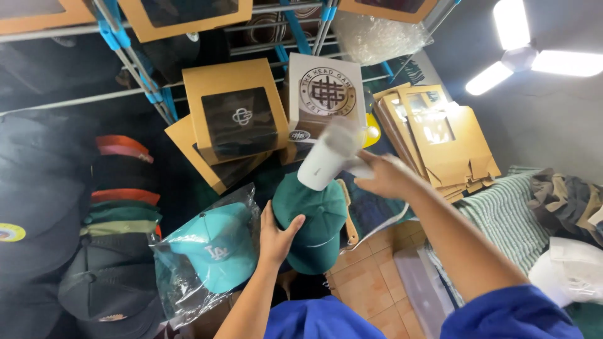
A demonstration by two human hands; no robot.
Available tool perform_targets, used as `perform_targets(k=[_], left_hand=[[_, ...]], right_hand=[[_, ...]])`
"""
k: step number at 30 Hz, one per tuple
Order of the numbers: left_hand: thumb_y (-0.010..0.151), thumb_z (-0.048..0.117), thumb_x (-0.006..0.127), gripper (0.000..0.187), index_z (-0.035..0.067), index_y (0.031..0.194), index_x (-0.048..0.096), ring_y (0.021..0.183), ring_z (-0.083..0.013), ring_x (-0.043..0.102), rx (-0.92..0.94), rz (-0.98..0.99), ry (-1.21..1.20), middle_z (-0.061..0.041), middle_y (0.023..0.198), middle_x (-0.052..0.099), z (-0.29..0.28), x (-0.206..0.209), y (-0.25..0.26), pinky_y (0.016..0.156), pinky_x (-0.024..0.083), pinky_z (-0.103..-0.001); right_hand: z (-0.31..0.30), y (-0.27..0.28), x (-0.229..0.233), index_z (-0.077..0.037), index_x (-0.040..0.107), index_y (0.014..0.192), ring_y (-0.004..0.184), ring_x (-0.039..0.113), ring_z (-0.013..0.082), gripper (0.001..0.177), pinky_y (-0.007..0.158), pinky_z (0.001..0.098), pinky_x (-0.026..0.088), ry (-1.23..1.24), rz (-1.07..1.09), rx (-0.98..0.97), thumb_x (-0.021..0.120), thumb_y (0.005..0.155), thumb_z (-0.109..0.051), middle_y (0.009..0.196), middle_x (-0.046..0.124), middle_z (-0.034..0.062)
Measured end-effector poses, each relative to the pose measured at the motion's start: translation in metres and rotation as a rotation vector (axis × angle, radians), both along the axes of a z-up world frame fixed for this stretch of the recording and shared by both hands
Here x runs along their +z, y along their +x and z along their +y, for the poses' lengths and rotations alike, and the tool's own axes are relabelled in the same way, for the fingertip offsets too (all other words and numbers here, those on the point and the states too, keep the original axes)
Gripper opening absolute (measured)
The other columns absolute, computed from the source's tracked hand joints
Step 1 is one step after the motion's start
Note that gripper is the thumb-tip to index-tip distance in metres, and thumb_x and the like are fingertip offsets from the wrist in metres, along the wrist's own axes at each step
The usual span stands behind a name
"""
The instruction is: The person is using a handheld steamer and a brush to clean and shape several baseball caps, removing wrinkles and lint.
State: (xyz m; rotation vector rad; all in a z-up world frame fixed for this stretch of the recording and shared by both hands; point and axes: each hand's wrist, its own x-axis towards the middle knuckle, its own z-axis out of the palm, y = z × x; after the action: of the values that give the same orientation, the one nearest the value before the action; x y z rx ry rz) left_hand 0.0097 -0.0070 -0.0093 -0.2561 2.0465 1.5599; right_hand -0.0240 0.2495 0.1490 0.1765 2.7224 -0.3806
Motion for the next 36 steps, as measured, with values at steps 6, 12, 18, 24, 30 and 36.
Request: perform_targets(k=[6, 12, 18, 24, 30, 36], left_hand=[[0.071, 0.068, 0.064, 0.116, 0.015, 0.162, 0.015, 0.155, -0.0246, 0.024, 0.017, 0.048, -0.021, -0.006, 0.169, 0.022, 0.010, -0.022, -0.001, 0.123, 0.026, -0.045], [0.075, 0.064, 0.062, 0.111, 0.015, 0.162, 0.015, 0.154, -0.0261, 0.024, 0.033, 0.094, -0.013, -0.008, 0.168, 0.022, 0.015, -0.040, -0.001, 0.123, 0.026, -0.045], [0.078, 0.056, 0.063, 0.101, 0.020, 0.162, 0.020, 0.152, -0.0242, 0.032, 0.120, 0.080, -0.006, -0.006, 0.166, 0.029, 0.020, -0.055, 0.001, 0.122, 0.030, -0.040], [0.078, 0.052, 0.060, 0.097, 0.025, 0.163, 0.022, 0.149, -0.0227, 0.041, 0.242, 0.003, 0.066, -0.005, 0.162, 0.041, 0.032, -0.036, 0.005, 0.119, 0.037, -0.039], [0.074, 0.056, 0.060, 0.098, 0.024, 0.161, 0.028, 0.147, -0.0256, 0.043, 0.335, -0.006, 0.085, -0.007, 0.162, 0.042, 0.043, -0.027, 0.009, 0.118, 0.039, -0.039], [0.073, 0.055, 0.060, 0.099, 0.026, 0.162, 0.026, 0.146, -0.0296, 0.044, 0.383, -0.021, 0.170, -0.009, 0.162, 0.041, 0.050, -0.015, 0.012, 0.117, 0.040, -0.042]], right_hand=[[0.081, 0.046, -0.089, -0.007, 0.055, 0.140, 0.047, 0.054, 0.0181, 0.059, 0.046, 0.0329, 0.048, -0.810, -0.091, -0.558, 0.067, 0.082, -0.004, 0.069, 0.061, 0.0137], [0.090, 0.074, -0.123, -0.005, 0.054, 0.139, 0.040, 0.047, 0.0211, 0.064, 0.037, 0.0342, 0.041, -0.992, -0.135, -0.777, 0.062, 0.076, -0.001, 0.053, 0.053, 0.0142], [0.099, 0.108, -0.173, -0.001, 0.059, 0.119, 0.046, 0.050, 0.0223, 0.037, 0.043, 0.0348, 0.040, -1.125, -0.102, -0.855, 0.068, 0.082, -0.003, 0.062, 0.055, 0.0144], [0.113, 0.128, -0.238, -0.003, 0.053, 0.112, 0.041, 0.050, 0.0252, 0.032, 0.037, 0.0365, 0.040, -1.342, -0.165, -0.856, 0.066, 0.083, 0.000, 0.057, 0.051, 0.0170], [0.136, 0.135, -0.262, -0.007, 0.053, 0.128, 0.048, 0.053, 0.0260, 0.046, 0.045, 0.0345, 0.039, -1.388, -0.329, -0.851, 0.069, 0.086, -0.001, 0.068, 0.054, 0.0174], [0.149, 0.123, -0.265, 0.001, 0.061, 0.107, 0.072, 0.062, 0.0267, 0.035, 0.069, 0.0383, 0.050, -1.291, -0.340, -0.717, 0.072, 0.075, 0.009, 0.083, 0.065, 0.0181]])
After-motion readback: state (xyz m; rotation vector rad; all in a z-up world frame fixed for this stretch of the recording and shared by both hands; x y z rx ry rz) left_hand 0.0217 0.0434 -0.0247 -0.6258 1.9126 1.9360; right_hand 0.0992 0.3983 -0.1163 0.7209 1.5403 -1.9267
